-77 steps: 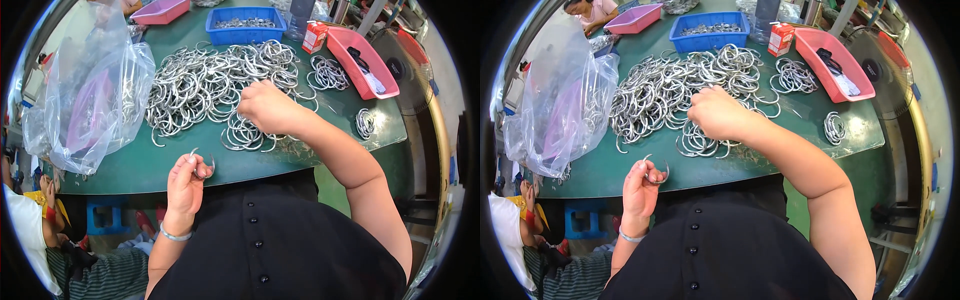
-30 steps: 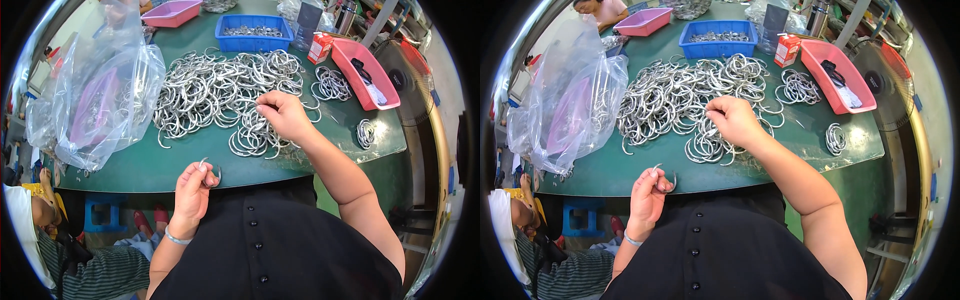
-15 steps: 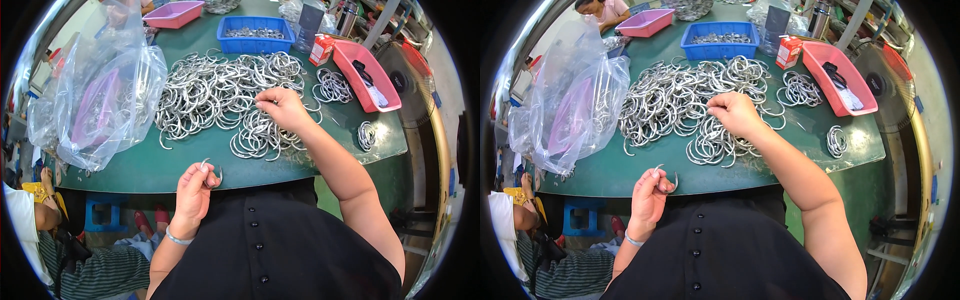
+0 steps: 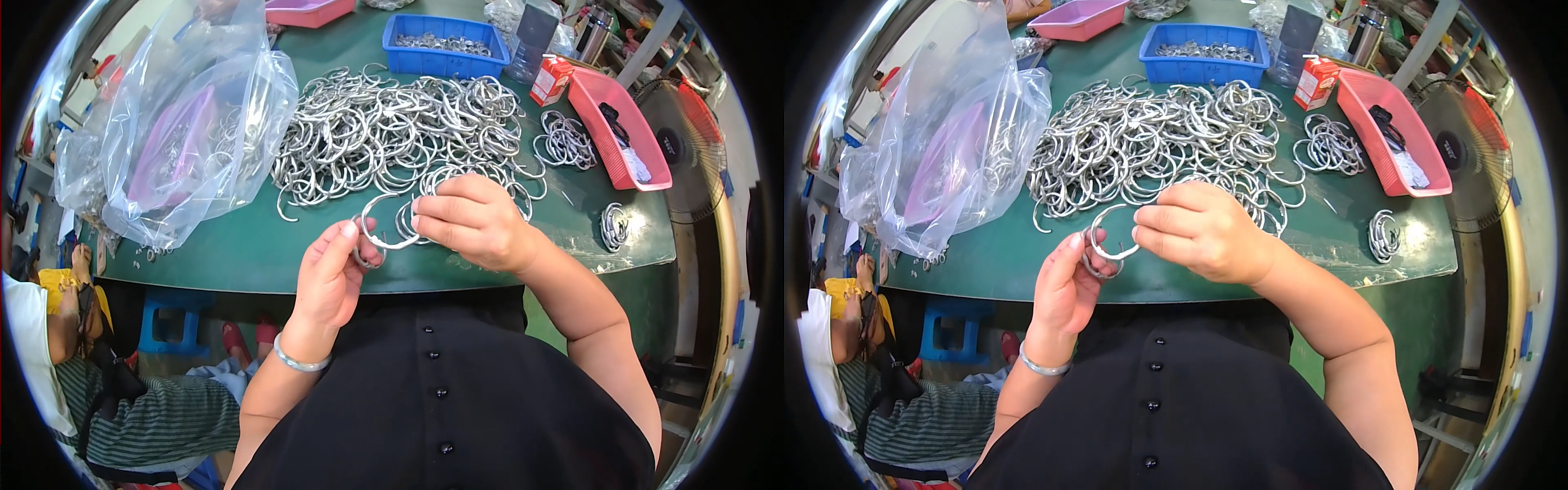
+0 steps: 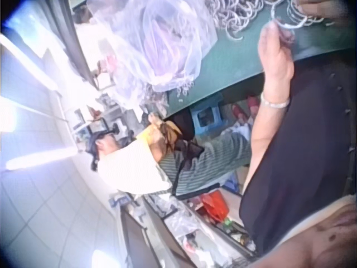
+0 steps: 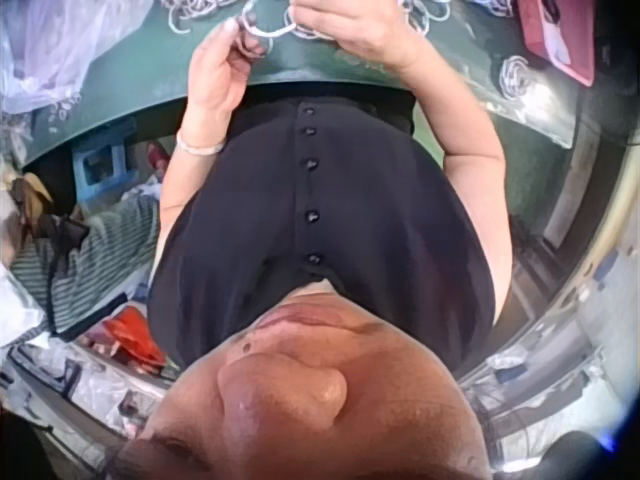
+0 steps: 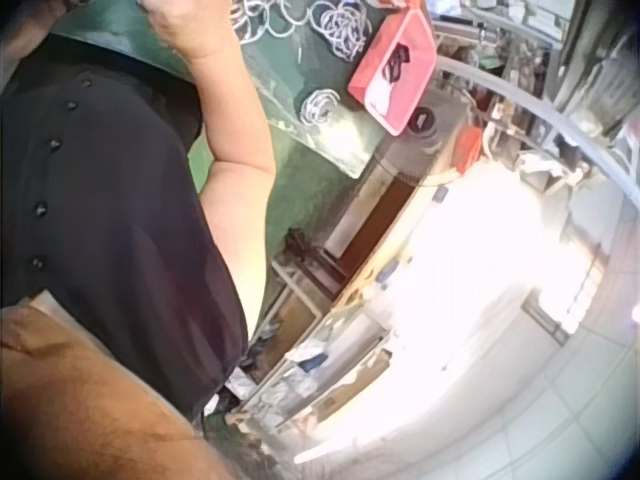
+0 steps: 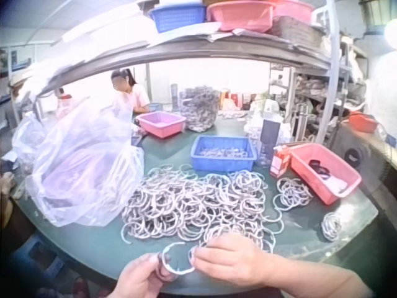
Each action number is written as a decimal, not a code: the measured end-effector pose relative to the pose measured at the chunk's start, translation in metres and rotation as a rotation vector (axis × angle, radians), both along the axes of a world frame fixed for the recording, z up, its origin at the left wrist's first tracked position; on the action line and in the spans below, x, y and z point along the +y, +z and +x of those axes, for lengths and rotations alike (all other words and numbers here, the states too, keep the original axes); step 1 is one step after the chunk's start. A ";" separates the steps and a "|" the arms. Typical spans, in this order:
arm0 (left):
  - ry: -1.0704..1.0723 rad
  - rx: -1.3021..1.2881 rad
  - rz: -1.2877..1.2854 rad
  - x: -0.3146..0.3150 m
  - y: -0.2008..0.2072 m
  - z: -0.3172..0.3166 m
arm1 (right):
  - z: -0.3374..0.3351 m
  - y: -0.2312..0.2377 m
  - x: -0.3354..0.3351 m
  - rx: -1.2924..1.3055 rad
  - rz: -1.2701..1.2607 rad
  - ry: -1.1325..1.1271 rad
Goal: The person sorts metal rings by hand, selecting them from a large pile on a table and placing them into a plastic bag.
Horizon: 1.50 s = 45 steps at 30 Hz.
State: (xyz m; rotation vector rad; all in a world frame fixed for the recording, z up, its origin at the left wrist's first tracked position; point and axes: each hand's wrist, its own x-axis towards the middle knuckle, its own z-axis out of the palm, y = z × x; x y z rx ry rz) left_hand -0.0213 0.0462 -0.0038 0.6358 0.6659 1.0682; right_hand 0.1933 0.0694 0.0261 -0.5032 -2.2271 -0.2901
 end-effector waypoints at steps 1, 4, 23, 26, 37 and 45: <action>0.003 0.003 -0.003 0.001 -0.001 0.000 | 0.000 0.000 -0.002 -0.060 0.030 -0.006; 0.029 0.019 0.004 0.001 -0.006 0.001 | -0.001 -0.001 -0.005 -0.079 0.036 -0.020; 0.094 0.200 0.217 -0.006 0.002 0.006 | 0.001 -0.019 -0.004 -0.029 0.017 -0.074; 0.115 0.235 0.273 -0.006 -0.003 0.001 | 0.003 -0.017 -0.002 0.008 0.002 -0.119; 0.061 0.044 0.086 -0.003 -0.002 -0.005 | 0.038 -0.016 0.031 -0.164 -0.531 -0.407; 0.046 0.005 0.030 -0.003 -0.009 -0.006 | 0.031 -0.005 0.026 -0.346 -0.572 -0.302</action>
